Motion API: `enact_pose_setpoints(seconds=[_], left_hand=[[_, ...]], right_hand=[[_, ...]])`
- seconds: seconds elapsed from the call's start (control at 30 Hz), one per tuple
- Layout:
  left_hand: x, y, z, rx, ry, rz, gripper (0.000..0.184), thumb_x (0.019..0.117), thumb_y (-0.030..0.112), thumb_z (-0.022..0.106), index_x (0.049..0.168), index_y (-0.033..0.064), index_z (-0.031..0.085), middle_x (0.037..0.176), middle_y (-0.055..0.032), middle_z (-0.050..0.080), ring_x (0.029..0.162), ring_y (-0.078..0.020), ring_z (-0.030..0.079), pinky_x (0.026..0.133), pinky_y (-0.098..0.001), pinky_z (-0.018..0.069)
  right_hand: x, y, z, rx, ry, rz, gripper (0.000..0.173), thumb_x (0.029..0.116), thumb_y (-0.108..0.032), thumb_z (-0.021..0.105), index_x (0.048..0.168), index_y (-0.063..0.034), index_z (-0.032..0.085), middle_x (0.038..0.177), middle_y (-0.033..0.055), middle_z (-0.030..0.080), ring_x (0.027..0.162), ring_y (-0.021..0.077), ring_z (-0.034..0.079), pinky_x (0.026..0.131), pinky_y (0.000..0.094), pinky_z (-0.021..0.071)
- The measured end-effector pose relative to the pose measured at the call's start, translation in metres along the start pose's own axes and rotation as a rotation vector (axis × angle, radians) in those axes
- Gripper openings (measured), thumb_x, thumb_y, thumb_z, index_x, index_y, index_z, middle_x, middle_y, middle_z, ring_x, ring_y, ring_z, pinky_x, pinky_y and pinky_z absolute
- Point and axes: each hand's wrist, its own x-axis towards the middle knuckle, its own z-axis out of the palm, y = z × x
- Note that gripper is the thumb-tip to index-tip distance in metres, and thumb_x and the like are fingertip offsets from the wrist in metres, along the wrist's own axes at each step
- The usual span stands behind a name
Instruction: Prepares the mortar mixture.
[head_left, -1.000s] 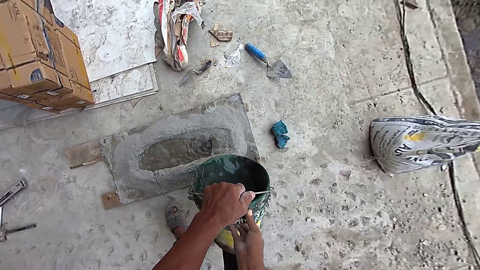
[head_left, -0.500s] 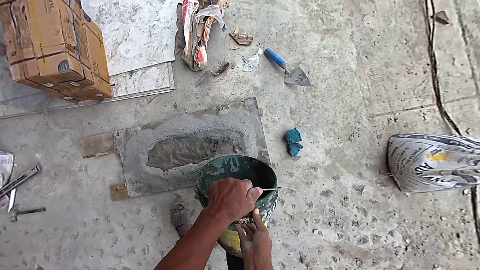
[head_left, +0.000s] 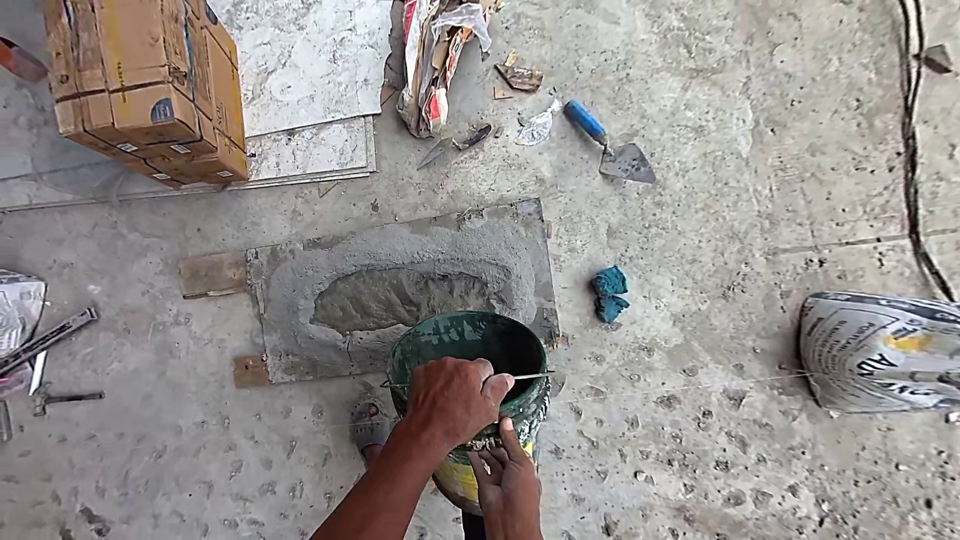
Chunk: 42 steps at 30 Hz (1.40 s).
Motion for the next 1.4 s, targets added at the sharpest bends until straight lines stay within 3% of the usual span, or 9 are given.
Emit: enact_pose_setpoints(seconds=[0.27, 0.43, 0.57, 0.9, 1.4], left_hand=[[-0.012, -0.024, -0.007, -0.017, 0.027, -0.024, 0.05, 0.1044, 0.054, 0.048, 0.078, 0.0143, 0.066, 0.067, -0.003, 0.06, 0.066, -0.0206, 0.061, 0.06, -0.0438, 0.0458], [-0.018, -0.033, -0.008, -0.019, 0.02, -0.054, 0.05, 0.1043, 0.054, 0.048, 0.079, 0.0146, 0.067, 0.068, -0.0033, 0.06, 0.067, -0.021, 0.062, 0.061, -0.0446, 0.0463], [-0.024, -0.04, -0.007, -0.036, 0.036, -0.058, 0.049, 0.1031, 0.054, 0.05, 0.079, 0.0143, 0.068, 0.067, -0.0037, 0.061, 0.067, -0.0225, 0.063, 0.06, -0.0463, 0.0472], [-0.032, -0.055, -0.005, -0.03, 0.072, -0.071, 0.05, 0.1021, 0.055, 0.051, 0.077, 0.0148, 0.068, 0.064, -0.0031, 0.059, 0.064, -0.0217, 0.062, 0.059, -0.0456, 0.0465], [-0.044, -0.069, -0.019, -0.036, 0.058, -0.079, 0.05, 0.1025, 0.055, 0.05, 0.077, 0.0148, 0.067, 0.065, -0.0028, 0.059, 0.064, -0.021, 0.061, 0.059, -0.0445, 0.0452]], right_hand=[[-0.013, 0.019, 0.001, -0.05, -0.013, 0.019, 0.034, 0.0965, -0.024, 0.072, 0.115, -0.0036, 0.053, 0.097, 0.0128, 0.057, 0.079, 0.0229, 0.062, 0.07, 0.0422, 0.058], [-0.018, 0.029, 0.0, -0.057, 0.003, 0.035, 0.032, 0.096, -0.024, 0.073, 0.109, -0.0042, 0.052, 0.093, 0.0121, 0.057, 0.076, 0.0225, 0.062, 0.068, 0.0417, 0.0575], [-0.024, 0.033, 0.0, -0.073, 0.004, 0.04, 0.035, 0.096, -0.024, 0.073, 0.114, -0.0022, 0.051, 0.097, 0.0143, 0.056, 0.08, 0.0243, 0.062, 0.069, 0.0434, 0.0574], [-0.032, 0.043, -0.002, -0.08, 0.015, 0.042, 0.032, 0.0944, -0.022, 0.076, 0.105, -0.0023, 0.053, 0.09, 0.013, 0.058, 0.073, 0.0228, 0.062, 0.065, 0.0411, 0.0583], [-0.053, 0.057, 0.004, -0.107, 0.032, 0.047, 0.034, 0.0947, -0.024, 0.075, 0.108, -0.003, 0.052, 0.092, 0.0125, 0.057, 0.074, 0.0236, 0.062, 0.066, 0.0424, 0.0579]])
